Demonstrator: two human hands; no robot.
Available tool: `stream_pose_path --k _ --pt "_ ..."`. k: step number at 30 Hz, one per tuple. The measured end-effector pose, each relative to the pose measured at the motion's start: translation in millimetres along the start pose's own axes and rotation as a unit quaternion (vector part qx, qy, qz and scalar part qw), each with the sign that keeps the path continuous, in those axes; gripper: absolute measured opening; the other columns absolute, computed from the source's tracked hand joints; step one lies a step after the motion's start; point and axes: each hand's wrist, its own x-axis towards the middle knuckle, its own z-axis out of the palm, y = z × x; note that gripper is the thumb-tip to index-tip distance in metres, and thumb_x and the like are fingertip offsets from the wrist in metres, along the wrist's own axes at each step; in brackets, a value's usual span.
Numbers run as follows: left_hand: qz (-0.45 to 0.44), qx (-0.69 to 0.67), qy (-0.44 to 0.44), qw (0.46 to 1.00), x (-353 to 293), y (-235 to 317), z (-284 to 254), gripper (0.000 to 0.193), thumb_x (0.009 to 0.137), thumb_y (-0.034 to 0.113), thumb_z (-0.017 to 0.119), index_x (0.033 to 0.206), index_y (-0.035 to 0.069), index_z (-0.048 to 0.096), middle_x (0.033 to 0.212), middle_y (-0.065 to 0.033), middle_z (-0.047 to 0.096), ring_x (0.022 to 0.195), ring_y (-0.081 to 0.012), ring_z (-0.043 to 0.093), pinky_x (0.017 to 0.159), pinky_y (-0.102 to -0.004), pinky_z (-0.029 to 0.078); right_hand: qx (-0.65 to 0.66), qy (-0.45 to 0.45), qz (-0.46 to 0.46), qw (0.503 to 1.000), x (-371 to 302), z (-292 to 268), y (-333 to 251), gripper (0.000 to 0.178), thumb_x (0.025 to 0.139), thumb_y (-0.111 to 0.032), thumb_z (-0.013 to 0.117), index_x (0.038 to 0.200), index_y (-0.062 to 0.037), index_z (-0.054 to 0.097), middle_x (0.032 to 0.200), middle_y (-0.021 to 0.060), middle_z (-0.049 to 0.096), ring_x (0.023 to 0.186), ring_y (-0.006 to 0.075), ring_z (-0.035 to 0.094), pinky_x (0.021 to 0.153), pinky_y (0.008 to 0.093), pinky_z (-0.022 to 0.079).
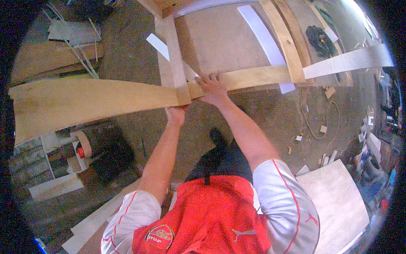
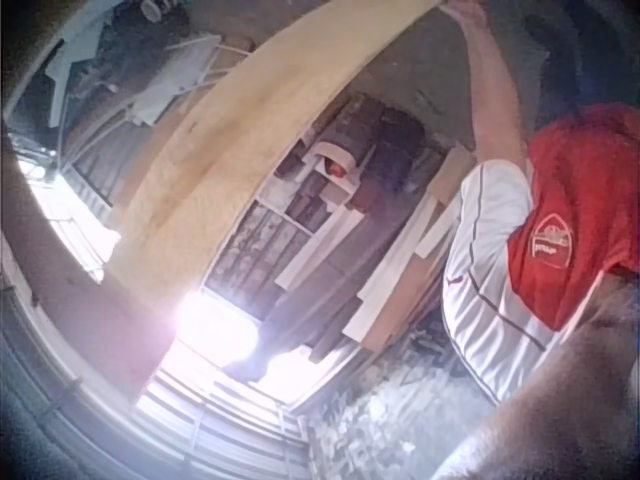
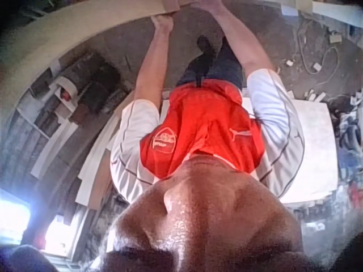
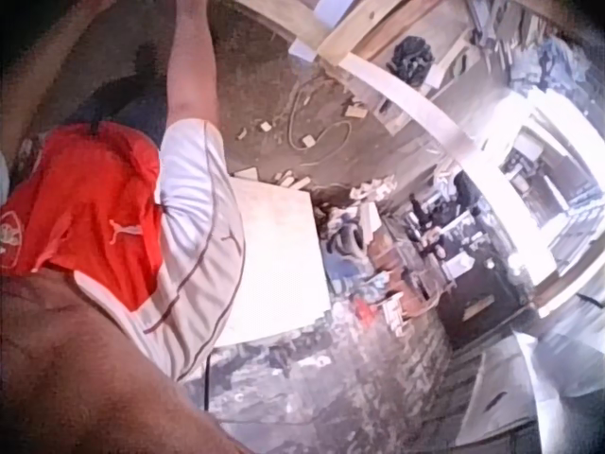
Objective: The person aligns wooden pieces onto a wooden frame, retrieves nails from a bag, and hammers them into the wood with a hammer before positioning additional wooden pieces.
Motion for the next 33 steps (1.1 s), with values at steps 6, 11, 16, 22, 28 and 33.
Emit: stream_pose_path --k 6,11,16,22,28,33 --pt "0.017 0.003 0.003 1.0 2.9 2.4 -5.5 0.058 0.104 0.053 0.042 0.147 0.015 0.044 0.145 -0.0125 0.053 0.125 -0.0358 0.058 0.092 -0.0574 0.057 0.007 -0.025 0.01 1.0 2.0 -2.8 -7.3 0.091 0.062 -0.063 0.084 0.141 -0.024 0.061 0.128 0.0067 0.065 0.121 0.0331 0.058 0.11 0.0622 0.035" --pt "0.015 -0.027 -0.003 1.0 4.6 0.0 0.2 0.06 0.103 0.053 0.047 0.149 0.015 0.043 0.147 -0.0129 0.05 0.128 -0.0359 0.055 0.095 -0.0592 0.055 0.051 -0.022 0.015 0.998 0.8 -4.8 0.7 0.091 0.062 -0.064 0.083 0.14 -0.0239 0.062 0.13 0.0052 0.065 0.124 0.0308 0.057 0.112 0.0597 0.035" --pt "0.024 0.016 -0.007 1.0 -14.0 14.0 9.2 0.054 0.103 0.052 0.047 0.141 0.012 0.049 0.138 -0.0104 0.055 0.119 -0.0293 0.058 0.087 -0.0462 0.058 0.052 -0.026 0.014 0.998 -1.9 9.8 6.4 0.093 0.062 -0.066 0.082 0.142 -0.0237 0.06 0.136 0.0052 0.063 0.131 0.0322 0.054 0.117 0.0575 0.032" --pt "0.032 0.108 0.166 0.98 -16.6 0.4 -6.5 0.045 0.106 0.046 0.05 0.125 0.006 0.059 0.104 -0.0101 0.067 0.087 -0.0228 0.064 0.073 -0.038 0.053 0.101 -0.007 -0.012 0.995 -6.6 -3.2 19.1 0.092 0.069 -0.065 0.081 0.146 -0.0214 0.056 0.138 0.0119 0.06 0.134 0.0358 0.049 0.119 0.0559 0.031" --pt "0.214 0.517 -0.001 0.829 -90.7 -60.0 17.8 0.029 0.1 0.034 0.068 0.103 0.005 0.069 0.083 -0.0046 0.066 0.069 -0.0205 0.062 0.067 -0.0332 0.052 0.126 0.252 0.265 0.922 -82.3 -44.6 87.3 0.061 0.082 -0.038 0.079 0.133 -0.0112 0.058 0.126 0.0188 0.063 0.124 0.04 0.054 0.11 0.0565 0.038" --pt "0.401 0.642 -0.244 0.607 -103.1 -95.9 176.6 0.042 0.087 0.038 0.08 0.111 0.005 0.068 0.111 -0.014 0.069 0.107 -0.033 0.062 0.095 -0.0446 0.049 0.153 0.341 0.483 0.792 -170.1 -60.4 197.8 0.054 0.082 -0.018 0.077 0.131 -0.0053 0.056 0.124 0.0222 0.062 0.12 0.0445 0.055 0.106 0.0555 0.04"
